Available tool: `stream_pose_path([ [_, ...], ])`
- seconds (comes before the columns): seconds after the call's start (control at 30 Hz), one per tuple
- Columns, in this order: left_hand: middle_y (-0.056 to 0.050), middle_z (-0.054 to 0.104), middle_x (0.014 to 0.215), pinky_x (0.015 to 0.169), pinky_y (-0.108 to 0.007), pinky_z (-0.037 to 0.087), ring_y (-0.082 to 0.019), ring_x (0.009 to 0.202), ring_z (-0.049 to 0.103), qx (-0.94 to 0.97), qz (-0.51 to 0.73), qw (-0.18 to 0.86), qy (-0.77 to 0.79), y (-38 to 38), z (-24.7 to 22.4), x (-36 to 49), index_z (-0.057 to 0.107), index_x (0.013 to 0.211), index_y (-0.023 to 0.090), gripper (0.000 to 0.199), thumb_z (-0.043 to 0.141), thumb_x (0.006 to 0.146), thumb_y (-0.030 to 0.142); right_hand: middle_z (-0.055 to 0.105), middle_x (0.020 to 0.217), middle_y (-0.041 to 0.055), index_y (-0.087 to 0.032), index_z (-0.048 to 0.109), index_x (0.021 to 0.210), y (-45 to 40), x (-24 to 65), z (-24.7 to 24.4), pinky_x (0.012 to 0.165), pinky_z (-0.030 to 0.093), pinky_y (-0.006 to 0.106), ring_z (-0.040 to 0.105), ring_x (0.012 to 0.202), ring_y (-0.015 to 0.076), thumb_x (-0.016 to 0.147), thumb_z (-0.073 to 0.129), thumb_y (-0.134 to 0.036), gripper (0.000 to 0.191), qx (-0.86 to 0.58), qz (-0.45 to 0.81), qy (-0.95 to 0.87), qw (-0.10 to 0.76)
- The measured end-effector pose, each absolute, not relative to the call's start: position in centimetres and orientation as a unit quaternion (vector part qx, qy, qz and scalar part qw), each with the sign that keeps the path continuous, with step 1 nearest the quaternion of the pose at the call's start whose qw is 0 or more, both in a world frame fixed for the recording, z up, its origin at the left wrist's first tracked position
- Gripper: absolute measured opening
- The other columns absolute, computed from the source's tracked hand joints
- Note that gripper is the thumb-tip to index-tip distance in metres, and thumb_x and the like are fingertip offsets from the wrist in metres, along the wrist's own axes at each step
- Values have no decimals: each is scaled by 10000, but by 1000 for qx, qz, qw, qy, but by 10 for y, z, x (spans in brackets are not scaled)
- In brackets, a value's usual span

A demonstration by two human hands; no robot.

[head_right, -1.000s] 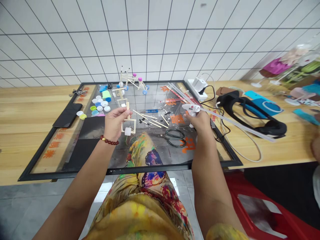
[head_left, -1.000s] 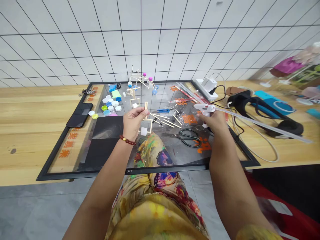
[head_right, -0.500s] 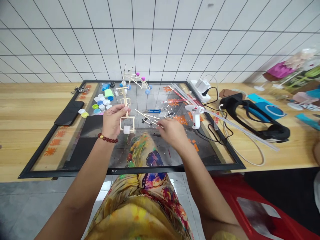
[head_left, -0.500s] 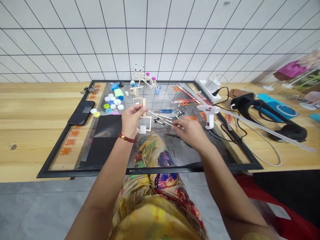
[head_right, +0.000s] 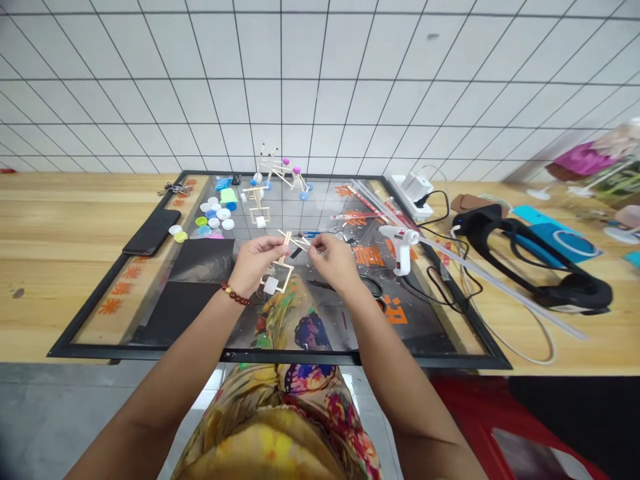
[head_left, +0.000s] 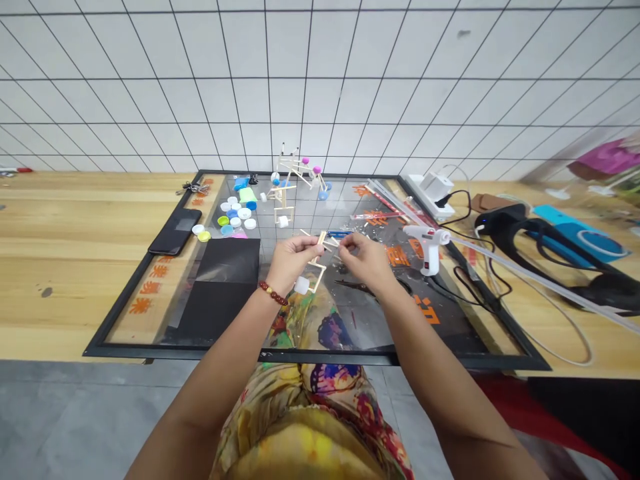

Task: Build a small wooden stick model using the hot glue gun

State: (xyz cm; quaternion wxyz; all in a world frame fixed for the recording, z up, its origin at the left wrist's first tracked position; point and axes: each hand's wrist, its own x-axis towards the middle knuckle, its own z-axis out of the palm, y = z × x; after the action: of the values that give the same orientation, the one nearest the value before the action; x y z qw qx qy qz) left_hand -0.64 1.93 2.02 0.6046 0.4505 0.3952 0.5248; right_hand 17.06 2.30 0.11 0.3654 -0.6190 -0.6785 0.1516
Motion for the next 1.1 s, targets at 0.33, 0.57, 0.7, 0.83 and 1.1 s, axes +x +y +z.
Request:
stream_pose_path([
  [0.33, -36, 703, 653, 612, -269, 503, -128, 594, 619, 465, 486, 625, 394, 12, 13, 5, 737, 724, 154, 241, 856, 561, 286, 673, 797, 8, -197, 659, 862, 16, 178, 6, 771, 484, 309, 597, 736, 141, 810, 623, -299, 120, -494, 179, -636, 564],
  [0.57, -39, 706, 659, 608, -263, 496, -119, 588, 611, 461, 479, 642, 383, 10, 12, 6, 753, 747, 153, 253, 861, 561, 288, 685, 828, 17, -204, 659, 875, 10, 176, 9, 792, 492, 322, 614, 771, 155, 846, 604, -306, 119, -491, 156, -660, 547],
  [0.7, -36, 710, 667, 611, -251, 503, -111, 594, 609, 461, 485, 639, 380, 10, 12, 7, 757, 740, 153, 243, 861, 562, 281, 679, 813, 15, -209, 651, 854, 7, 176, 13, 773, 492, 316, 614, 762, 155, 860, 589, -289, 101, -483, 127, -678, 540],
  [0.83, -32, 708, 679, 637, -266, 509, -118, 615, 615, 470, 491, 631, 373, 11, 11, 6, 763, 780, 153, 273, 861, 575, 304, 672, 783, 20, -215, 643, 830, 5, 175, 17, 751, 492, 325, 613, 749, 165, 849, 593, -270, 77, -469, 87, -705, 525],
  [1.1, -27, 704, 674, 639, -261, 494, -107, 608, 587, 478, 498, 630, 356, 12, 11, 5, 778, 804, 162, 276, 855, 584, 309, 673, 754, 30, -207, 641, 812, 3, 173, 22, 708, 481, 329, 604, 711, 169, 840, 606, -209, 45, -433, 40, -729, 528],
])
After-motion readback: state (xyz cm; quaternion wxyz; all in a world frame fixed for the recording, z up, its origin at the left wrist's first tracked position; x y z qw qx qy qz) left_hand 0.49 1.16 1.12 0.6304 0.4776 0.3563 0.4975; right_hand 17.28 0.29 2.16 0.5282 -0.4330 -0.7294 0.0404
